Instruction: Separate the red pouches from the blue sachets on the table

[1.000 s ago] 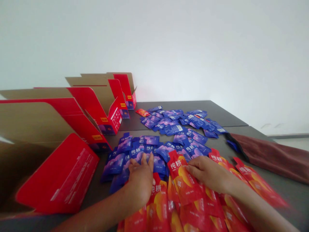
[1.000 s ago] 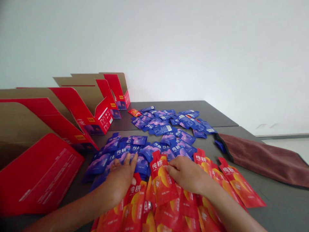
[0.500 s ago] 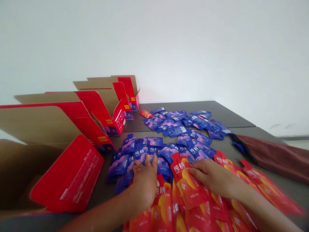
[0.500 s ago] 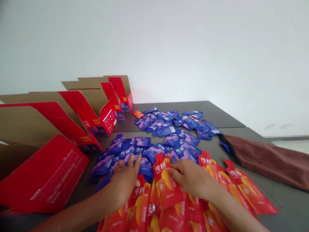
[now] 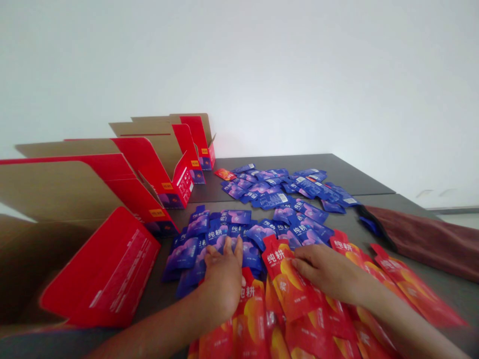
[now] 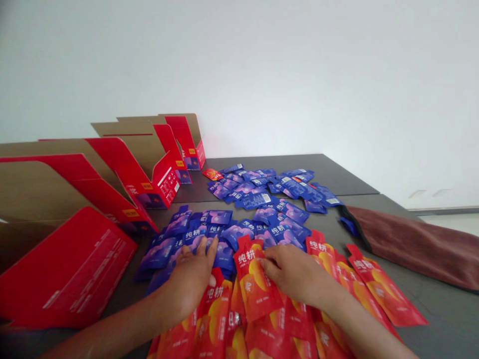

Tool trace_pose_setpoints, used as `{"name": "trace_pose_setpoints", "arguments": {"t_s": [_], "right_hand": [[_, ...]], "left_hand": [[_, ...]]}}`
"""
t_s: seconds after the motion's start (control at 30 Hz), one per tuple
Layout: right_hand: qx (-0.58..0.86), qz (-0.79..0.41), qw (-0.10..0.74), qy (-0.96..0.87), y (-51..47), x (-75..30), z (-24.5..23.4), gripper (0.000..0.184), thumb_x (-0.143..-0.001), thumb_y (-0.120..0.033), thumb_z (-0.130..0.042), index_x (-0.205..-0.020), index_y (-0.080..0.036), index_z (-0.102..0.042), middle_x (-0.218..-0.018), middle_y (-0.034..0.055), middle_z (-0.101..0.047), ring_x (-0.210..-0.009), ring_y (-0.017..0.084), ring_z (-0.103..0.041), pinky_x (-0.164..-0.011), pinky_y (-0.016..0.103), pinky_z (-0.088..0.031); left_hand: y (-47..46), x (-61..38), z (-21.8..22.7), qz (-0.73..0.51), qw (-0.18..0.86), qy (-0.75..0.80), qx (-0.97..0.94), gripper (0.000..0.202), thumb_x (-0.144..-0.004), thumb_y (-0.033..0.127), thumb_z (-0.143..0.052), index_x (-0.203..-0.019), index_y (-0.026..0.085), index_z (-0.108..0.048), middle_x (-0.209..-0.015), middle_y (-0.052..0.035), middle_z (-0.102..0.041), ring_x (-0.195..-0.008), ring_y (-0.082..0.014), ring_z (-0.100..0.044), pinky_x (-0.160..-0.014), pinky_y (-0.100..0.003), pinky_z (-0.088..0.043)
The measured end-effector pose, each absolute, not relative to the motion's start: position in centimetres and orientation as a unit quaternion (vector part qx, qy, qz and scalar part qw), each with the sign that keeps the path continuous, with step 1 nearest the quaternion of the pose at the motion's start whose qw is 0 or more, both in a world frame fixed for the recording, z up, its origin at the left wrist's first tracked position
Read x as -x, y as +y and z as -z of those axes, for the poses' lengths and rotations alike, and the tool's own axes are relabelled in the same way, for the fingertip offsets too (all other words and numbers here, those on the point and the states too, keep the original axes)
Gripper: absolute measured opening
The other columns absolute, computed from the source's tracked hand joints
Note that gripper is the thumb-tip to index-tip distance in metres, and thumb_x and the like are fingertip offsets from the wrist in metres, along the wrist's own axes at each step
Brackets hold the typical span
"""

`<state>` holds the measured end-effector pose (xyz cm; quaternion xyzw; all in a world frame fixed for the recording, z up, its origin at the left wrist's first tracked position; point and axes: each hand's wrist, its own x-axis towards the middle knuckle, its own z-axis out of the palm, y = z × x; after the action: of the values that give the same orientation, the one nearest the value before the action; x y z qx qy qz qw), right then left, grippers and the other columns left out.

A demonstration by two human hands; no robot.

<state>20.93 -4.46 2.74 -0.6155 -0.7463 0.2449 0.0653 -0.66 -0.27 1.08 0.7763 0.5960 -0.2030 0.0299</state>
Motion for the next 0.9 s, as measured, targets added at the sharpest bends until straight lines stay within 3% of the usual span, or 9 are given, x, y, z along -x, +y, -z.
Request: {"name": "trace_pose_setpoints", "arguments": {"t_s": [0.23,0.57,0.9], "right_hand": [[0.62,-0.239,0.056,-0.746,-4.47,-20.9,-2.69,0.033,-0.095,-0.032,-0.039,-0.068,-0.019,-0.051,-0.069,0.0011,-0.06,-0.061,0.013,-0.051,-0.056,0.028,-0.027],[0.641,-0.216,0.039,-0.735,-4.65,-20.68,-2.87,0.027,-0.093,-0.033,-0.044,-0.071,-0.02,-0.051,-0.07,0.0009,-0.06,-0.06,0.013,-0.048,-0.055,0.028,-0.025],[0.636,-0.211,0.044,-0.741,-4.71,-20.71,-2.92,0.026,-0.094,-0.033,-0.043,-0.073,-0.019,-0.052,-0.074,0.0022,-0.062,-0.062,0.014,-0.051,-0.056,0.028,-0.026]], "left_hand": [[-0.44,0.84,-0.6,0.212,-0.018,0.579,-0.787,0.073,-0.083,0.001,-0.04,-0.151,0.022,-0.024,-0.155,-0.0196,-0.031,-0.127,-0.0409,-0.051,-0.098,-0.051,-0.048],[-0.34,0.94,-0.9,0.21,-0.008,0.572,-0.793,0.073,-0.083,0.0,-0.04,-0.151,0.02,-0.022,-0.154,-0.0216,-0.031,-0.127,-0.0401,-0.05,-0.102,-0.053,-0.045],[-0.04,1.05,-0.83,0.189,0.038,0.579,-0.792,0.073,-0.082,0.003,-0.044,-0.15,0.021,-0.024,-0.156,-0.0199,-0.03,-0.136,-0.0397,-0.039,-0.104,-0.055,-0.042]]}}
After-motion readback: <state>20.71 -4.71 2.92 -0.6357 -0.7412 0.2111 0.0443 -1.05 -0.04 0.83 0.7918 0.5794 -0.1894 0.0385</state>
